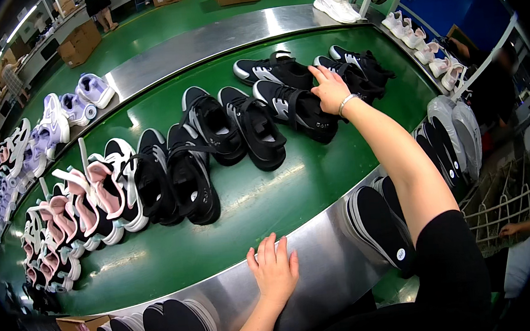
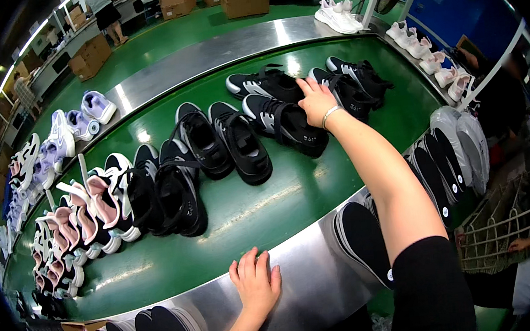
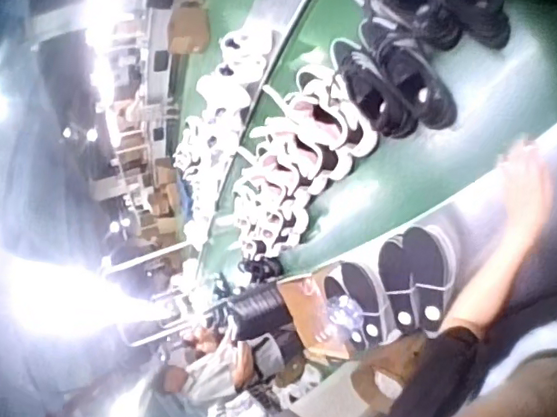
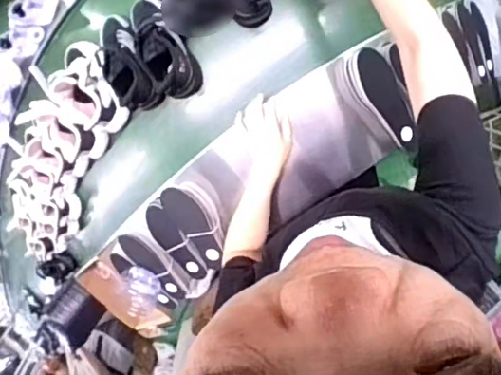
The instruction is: The person inserts white insoles into black shoes, adjusts the shoe tongues, and organizes the completed pairs on a green work surface.
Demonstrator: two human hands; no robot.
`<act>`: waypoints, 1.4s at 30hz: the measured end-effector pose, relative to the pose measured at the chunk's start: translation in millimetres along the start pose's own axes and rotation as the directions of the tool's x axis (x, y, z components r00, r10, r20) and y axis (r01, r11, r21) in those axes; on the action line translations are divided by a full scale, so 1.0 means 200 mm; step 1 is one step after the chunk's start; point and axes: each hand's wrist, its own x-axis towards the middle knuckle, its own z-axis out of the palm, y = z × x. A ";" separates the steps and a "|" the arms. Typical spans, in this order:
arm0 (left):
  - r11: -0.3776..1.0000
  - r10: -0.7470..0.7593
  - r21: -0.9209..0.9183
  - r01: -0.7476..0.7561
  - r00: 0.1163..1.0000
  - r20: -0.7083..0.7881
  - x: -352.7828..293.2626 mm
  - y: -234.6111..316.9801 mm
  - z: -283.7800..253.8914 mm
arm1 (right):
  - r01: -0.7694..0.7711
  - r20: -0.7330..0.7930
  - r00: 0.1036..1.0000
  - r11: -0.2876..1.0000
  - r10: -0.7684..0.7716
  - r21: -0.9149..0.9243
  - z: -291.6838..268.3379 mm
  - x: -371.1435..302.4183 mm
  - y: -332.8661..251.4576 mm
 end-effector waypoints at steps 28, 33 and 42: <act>1.000 -0.019 0.009 0.019 0.999 0.027 0.06 0.03 0.05 | -0.070 -0.019 0.997 0.973 0.076 0.220 -0.35 0.09 -0.07; 1.000 0.001 -0.026 0.000 0.999 0.035 0.07 0.01 0.06 | 0.001 0.368 0.894 0.822 -0.256 0.570 -0.45 0.08 -0.75; 0.999 0.050 -0.006 -0.050 0.998 -0.048 0.04 -0.02 0.11 | 0.004 0.508 0.817 0.884 -0.272 0.467 -0.35 0.07 -0.86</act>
